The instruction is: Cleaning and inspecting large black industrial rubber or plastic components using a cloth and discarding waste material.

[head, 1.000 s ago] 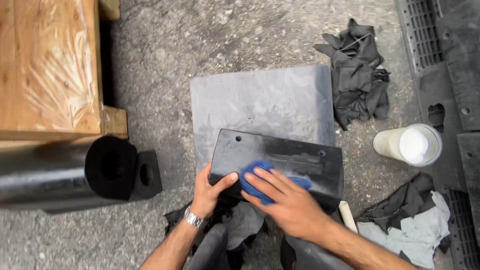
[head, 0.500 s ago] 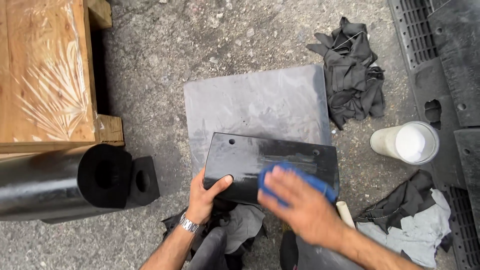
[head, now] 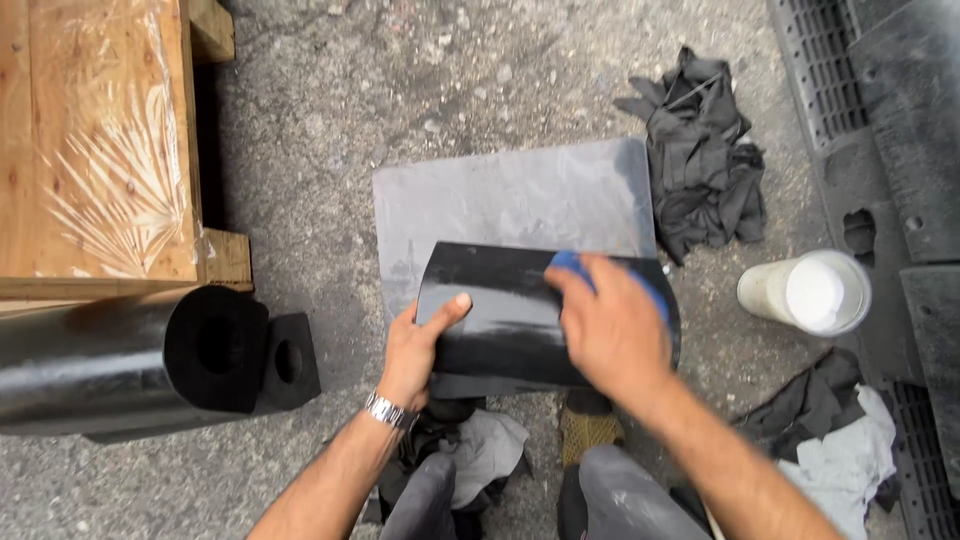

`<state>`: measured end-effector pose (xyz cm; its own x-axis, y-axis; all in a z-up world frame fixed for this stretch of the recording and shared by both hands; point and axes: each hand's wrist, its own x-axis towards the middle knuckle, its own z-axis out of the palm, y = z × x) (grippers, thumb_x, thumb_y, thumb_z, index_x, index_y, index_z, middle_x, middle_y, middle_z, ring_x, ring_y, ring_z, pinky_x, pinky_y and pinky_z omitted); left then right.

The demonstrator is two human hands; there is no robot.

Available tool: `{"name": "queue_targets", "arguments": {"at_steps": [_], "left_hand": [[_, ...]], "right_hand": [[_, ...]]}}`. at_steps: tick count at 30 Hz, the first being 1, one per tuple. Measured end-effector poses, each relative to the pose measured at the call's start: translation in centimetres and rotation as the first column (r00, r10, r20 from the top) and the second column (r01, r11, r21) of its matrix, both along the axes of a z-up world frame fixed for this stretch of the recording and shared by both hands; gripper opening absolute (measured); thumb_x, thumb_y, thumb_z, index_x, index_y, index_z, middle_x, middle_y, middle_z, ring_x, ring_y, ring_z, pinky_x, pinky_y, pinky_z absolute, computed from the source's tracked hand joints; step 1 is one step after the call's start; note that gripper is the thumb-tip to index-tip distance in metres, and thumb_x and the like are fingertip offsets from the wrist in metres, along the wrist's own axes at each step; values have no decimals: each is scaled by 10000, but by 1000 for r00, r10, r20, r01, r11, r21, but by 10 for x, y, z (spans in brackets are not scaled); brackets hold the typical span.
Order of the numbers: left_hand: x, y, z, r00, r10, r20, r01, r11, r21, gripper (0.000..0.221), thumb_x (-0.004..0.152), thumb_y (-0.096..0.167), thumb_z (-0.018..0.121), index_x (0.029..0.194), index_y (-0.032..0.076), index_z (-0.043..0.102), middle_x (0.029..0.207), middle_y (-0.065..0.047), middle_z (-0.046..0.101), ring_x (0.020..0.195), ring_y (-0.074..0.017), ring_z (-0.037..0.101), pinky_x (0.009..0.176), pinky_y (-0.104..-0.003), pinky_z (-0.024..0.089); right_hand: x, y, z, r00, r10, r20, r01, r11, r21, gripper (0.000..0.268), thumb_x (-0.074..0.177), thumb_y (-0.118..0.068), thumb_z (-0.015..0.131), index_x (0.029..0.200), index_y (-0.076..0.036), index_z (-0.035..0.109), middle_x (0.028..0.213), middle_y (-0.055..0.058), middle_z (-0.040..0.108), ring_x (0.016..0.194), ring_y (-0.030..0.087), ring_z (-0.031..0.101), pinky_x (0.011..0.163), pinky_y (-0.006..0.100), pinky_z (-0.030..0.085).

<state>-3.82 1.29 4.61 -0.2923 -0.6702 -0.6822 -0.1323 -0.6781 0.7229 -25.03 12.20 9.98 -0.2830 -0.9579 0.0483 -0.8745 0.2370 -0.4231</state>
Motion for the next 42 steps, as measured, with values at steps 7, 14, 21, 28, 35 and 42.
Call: {"name": "queue_targets", "arguments": {"at_steps": [7,14,21,28,35,42], "left_hand": [[2,7,-1,997,-9,-74,5,999,-50,495,793,292,807,1165,-18,703,1059,-118,765,922,-173,718,834,-319,574],[-9,-10,8,1000,18,-13,-17,998,55,501,795,315,807,1155,-15,698,1067,-139,764,926,-197,721,847,-342,564],[-19,-31,7,1000,-4,24,1,990,138,533,797,377,792,1167,9,685,1095,-136,757,967,-205,717,875,-335,555],[-25,-62,-39,999,-21,32,14,980,199,704,858,469,764,1171,-155,675,1066,-223,739,917,-280,697,827,-384,565],[17,-24,-88,986,-98,-136,46,939,-341,655,983,574,530,1327,22,610,1215,-80,691,1138,-220,624,1014,-347,451],[21,15,-142,991,55,120,8,883,-469,666,1167,517,469,956,-110,545,844,-114,484,812,-220,372,755,-408,401]], "right_hand": [[-17,46,-10,989,7,-147,-45,966,-255,442,778,-115,613,1207,-132,721,1252,188,640,1188,383,624,1051,491,474],[-91,25,-63,744,-338,576,326,937,128,313,931,-98,531,1130,-96,774,1193,167,662,1102,362,616,965,448,466],[-3,82,-57,991,-131,3,122,909,-399,346,864,-41,614,1162,-132,764,1355,116,582,1339,314,547,1189,442,422],[-67,134,-159,828,277,-488,-460,833,-308,379,861,-178,795,1222,-260,718,1431,54,541,1347,287,491,1152,474,398],[-5,4,-72,916,183,-356,-290,916,-276,541,864,-349,763,1384,-270,638,1479,164,487,1390,408,471,1166,598,388],[49,-11,-91,774,339,-534,-547,784,-293,512,899,-278,724,1409,-295,696,1498,128,533,1358,348,554,1128,487,465]]}}
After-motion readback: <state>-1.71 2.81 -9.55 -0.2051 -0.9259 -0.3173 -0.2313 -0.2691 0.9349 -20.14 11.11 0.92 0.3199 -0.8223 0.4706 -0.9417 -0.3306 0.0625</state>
